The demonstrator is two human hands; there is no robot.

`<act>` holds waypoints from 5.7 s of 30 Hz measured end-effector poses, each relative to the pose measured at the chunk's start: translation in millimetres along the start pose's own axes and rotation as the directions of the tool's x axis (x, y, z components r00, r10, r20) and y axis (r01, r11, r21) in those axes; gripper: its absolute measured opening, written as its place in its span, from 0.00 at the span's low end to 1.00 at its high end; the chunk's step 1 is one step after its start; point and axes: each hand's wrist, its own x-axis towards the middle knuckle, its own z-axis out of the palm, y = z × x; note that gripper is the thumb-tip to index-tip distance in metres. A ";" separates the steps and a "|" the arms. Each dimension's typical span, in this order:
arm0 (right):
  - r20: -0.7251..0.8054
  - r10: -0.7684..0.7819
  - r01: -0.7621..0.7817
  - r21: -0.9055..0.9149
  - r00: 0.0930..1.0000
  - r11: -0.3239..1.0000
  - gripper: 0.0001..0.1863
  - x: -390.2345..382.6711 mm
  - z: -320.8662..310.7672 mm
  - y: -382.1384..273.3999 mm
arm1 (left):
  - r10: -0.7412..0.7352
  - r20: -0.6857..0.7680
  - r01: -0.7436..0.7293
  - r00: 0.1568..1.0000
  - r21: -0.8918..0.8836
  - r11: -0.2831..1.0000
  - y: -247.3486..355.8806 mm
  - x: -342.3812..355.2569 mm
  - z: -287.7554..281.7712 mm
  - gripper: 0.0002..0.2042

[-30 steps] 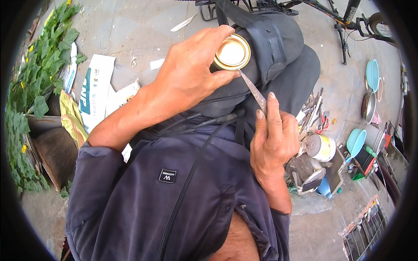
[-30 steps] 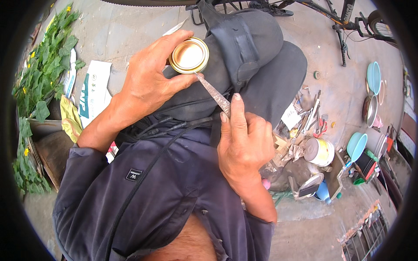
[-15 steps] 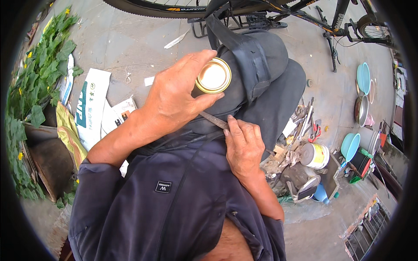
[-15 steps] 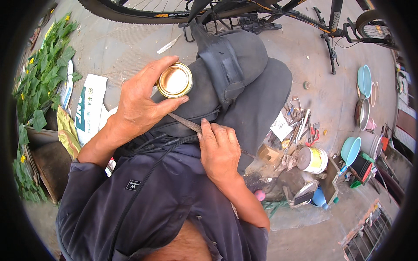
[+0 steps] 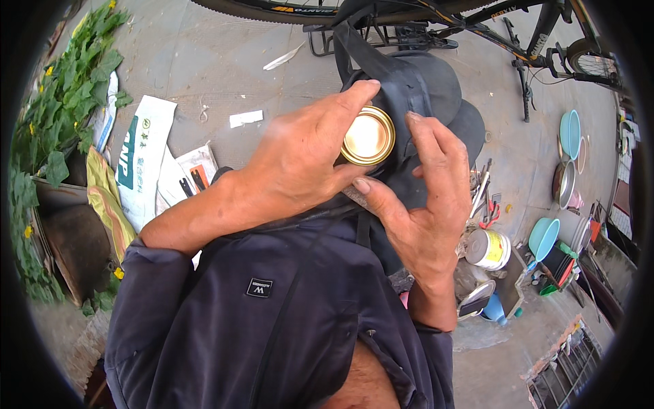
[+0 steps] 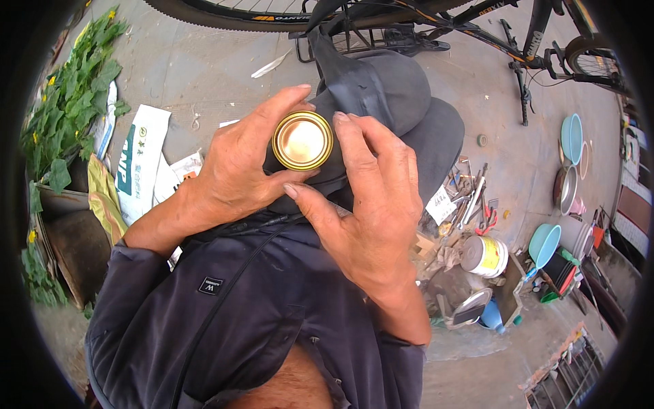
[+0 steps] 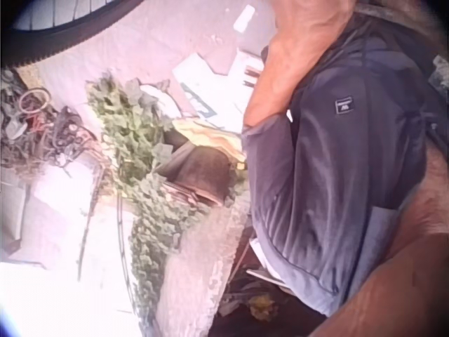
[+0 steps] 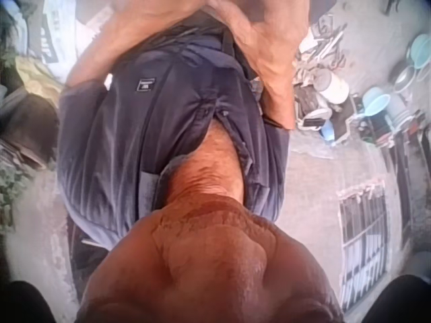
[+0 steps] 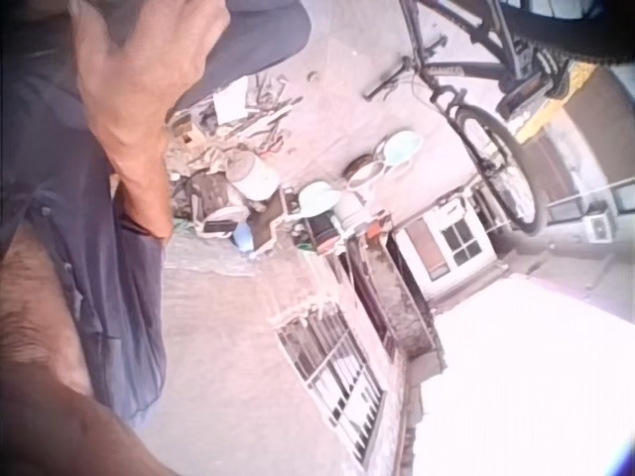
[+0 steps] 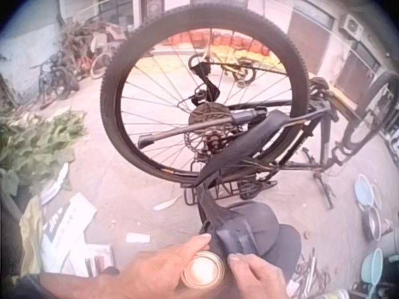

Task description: The person opens a small can of adhesive, applies it to a puncture on a bicycle inner tube, and then applies a patch over the hole. They press the patch firmly to secure it.

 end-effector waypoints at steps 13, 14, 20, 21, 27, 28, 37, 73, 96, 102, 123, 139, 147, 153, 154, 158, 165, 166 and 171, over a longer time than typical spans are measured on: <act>0.076 -0.101 0.101 0.000 0.992 0.995 0.31 11.8 -0.6 11.5 | 0.113 0.059 -0.112 0.992 -0.026 0.993 2.2 9.3 2.5 0.45; 0.070 -0.131 0.133 -0.030 0.989 0.991 0.31 12.7 -1.0 12.6 | 0.114 0.063 -0.112 0.991 -0.026 0.993 2.0 9.4 3.1 0.45; 0.006 -0.282 0.278 -0.182 0.959 0.943 0.31 13.2 4.5 24.2 | 0.128 0.068 -0.126 0.989 -0.029 0.992 2.6 11.3 5.9 0.45; 0.018 -0.290 0.289 -0.173 0.957 0.942 0.31 13.3 4.2 23.0 | 0.134 0.070 -0.132 0.988 -0.034 0.991 2.5 10.8 6.6 0.44; 0.053 -0.297 0.302 -0.166 0.953 0.939 0.34 14.7 1.2 16.8 | 0.155 0.065 -0.152 0.986 -0.050 0.987 2.1 14.6 5.5 0.45; 0.055 -0.303 0.308 -0.178 0.951 0.934 0.34 13.7 2.8 17.8 | 0.156 0.063 -0.153 0.986 -0.042 0.987 1.7 13.8 6.1 0.45; 0.019 -0.355 0.351 -0.201 0.935 0.914 0.24 12.6 2.7 18.7 | 0.093 0.066 -0.090 0.994 -0.049 0.995 3.9 12.8 4.8 0.44; -0.139 0.758 -0.572 0.573 0.638 0.587 0.15 -19.7 -27.6 106.6 | 0.020 0.043 -0.017 0.999 -0.051 0.999 -4.1 8.8 -2.8 0.45; -0.503 0.503 -0.498 0.156 0.703 0.853 0.11 -27.2 0.9 133.2 | -0.016 0.087 0.017 0.996 -0.017 1.000 -2.7 10.3 -3.6 0.43; -0.454 0.584 -0.544 0.230 0.673 0.807 0.09 -32.8 -3.2 139.2 | 0.041 0.071 -0.039 0.997 -0.031 0.999 -5.3 11.6 -1.3 0.44; -0.253 -0.112 0.036 -0.287 0.961 0.957 0.20 -25.7 -21.0 30.7 | 0.096 0.049 -0.096 0.994 -0.012 0.995 -1.9 13.6 0.6 0.42; 0.176 -0.247 0.296 -0.368 0.953 0.881 0.22 4.9 -6.8 7.6 | 0.132 0.060 -0.133 0.989 0.014 0.991 -1.0 10.2 2.2 0.41; 0.230 -0.219 0.299 -0.420 0.948 0.857 0.22 7.6 -5.8 6.6 | 0.178 0.052 -0.180 0.983 0.041 0.983 -2.4 11.0 2.7 0.41; 0.279 -0.180 0.292 -0.435 0.943 0.852 0.23 11.5 -7.6 2.0 | 0.215 0.041 -0.218 0.976 0.067 0.974 -3.4 11.7 4.2 0.42; 0.287 -0.172 0.289 -0.436 0.942 0.853 0.23 12.1 -7.6 1.6 | 0.216 0.047 -0.219 0.975 0.070 0.973 -3.1 11.7 3.6 0.42; 0.302 -0.165 0.286 -0.418 0.939 0.863 0.26 12.6 -7.9 2.1 | 0.220 0.044 -0.223 0.975 0.071 0.972 -3.9 10.9 3.9 0.42; 0.199 -0.029 -0.030 0.286 0.980 0.958 0.28 5.2 -22.2 16.5 | 0.176 0.042 -0.178 0.983 0.041 0.983 -2.8 9.3 0.8 0.42; 0.193 0.028 -0.102 0.387 0.981 0.916 0.28 4.3 -21.6 17.1 | 0.180 0.042 -0.181 0.983 0.038 0.983 -4.7 10.1 2.0 0.42; 0.175 -0.091 0.077 0.089 0.980 0.993 0.31 6.3 -19.7 16.6 | 0.175 0.031 -0.175 0.984 0.011 0.984 -3.4 12.6 3.0 0.43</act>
